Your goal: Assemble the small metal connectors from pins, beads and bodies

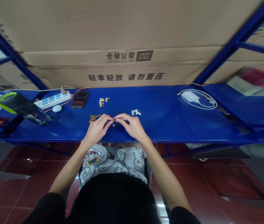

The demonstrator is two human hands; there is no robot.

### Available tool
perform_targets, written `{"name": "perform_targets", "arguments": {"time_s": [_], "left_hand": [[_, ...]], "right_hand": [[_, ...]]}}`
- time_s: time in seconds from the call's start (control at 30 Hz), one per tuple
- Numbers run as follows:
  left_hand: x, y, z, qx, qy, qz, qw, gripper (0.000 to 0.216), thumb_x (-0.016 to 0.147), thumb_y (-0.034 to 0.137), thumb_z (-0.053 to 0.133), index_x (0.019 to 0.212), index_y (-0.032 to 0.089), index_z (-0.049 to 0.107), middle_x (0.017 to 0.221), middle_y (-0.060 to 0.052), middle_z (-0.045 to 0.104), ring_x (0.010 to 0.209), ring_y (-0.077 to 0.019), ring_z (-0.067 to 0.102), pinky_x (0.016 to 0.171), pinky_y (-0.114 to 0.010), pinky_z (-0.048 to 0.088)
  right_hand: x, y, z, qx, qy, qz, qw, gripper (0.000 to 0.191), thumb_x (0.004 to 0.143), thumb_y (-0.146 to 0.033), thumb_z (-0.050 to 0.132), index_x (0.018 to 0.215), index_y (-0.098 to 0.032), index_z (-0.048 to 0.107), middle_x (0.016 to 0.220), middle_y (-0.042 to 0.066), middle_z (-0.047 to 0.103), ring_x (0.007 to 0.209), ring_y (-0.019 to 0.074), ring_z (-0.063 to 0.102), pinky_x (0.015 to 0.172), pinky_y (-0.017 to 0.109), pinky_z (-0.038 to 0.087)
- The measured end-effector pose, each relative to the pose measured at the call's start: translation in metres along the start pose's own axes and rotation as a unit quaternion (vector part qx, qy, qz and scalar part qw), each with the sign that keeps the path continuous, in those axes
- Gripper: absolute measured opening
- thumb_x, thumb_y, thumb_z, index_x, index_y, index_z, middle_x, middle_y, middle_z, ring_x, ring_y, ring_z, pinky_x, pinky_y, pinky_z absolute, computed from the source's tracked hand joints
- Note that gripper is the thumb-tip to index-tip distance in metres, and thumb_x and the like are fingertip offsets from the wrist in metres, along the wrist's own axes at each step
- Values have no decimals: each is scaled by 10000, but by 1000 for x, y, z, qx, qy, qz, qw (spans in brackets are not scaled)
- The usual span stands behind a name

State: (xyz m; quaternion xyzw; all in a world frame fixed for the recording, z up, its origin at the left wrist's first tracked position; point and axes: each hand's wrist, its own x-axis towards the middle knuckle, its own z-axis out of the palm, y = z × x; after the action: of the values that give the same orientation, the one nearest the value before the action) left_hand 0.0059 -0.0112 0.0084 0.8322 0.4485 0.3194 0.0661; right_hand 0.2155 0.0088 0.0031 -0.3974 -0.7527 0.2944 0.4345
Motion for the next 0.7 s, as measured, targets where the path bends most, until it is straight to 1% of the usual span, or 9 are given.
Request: {"name": "perform_targets", "arguments": {"time_s": [0.23, 0.57, 0.7], "left_hand": [[0, 0, 0, -7, 4, -6, 1000, 194, 1077, 343, 448, 1118, 228, 598, 1091, -14, 688, 923, -138, 695, 708, -223, 518], [0, -1, 0, -14, 12, -17, 1000, 198, 1073, 352, 452, 1117, 233, 604, 1087, -14, 690, 901, -139, 695, 717, -231, 526], [0, -2, 1, -25, 10, -10, 1000, 185, 1071, 343, 463, 1130, 234, 600, 1099, -11, 688, 905, -137, 693, 734, -234, 533]], "right_hand": [[0, -1, 0, 0, 9, 1, 1000, 182, 965, -382, 619, 1049, -280, 744, 1046, 10, 790, 971, 215, 750, 905, 364, 586], [0, -2, -1, 7, 0, -2, 1000, 175, 964, -379, 622, 1049, -276, 736, 1040, 10, 785, 949, 209, 755, 911, 366, 586], [-1, 0, 0, 2, -2, 0, 1000, 192, 961, -407, 624, 1062, -275, 720, 1049, 17, 785, 966, 219, 758, 910, 372, 589]]}}
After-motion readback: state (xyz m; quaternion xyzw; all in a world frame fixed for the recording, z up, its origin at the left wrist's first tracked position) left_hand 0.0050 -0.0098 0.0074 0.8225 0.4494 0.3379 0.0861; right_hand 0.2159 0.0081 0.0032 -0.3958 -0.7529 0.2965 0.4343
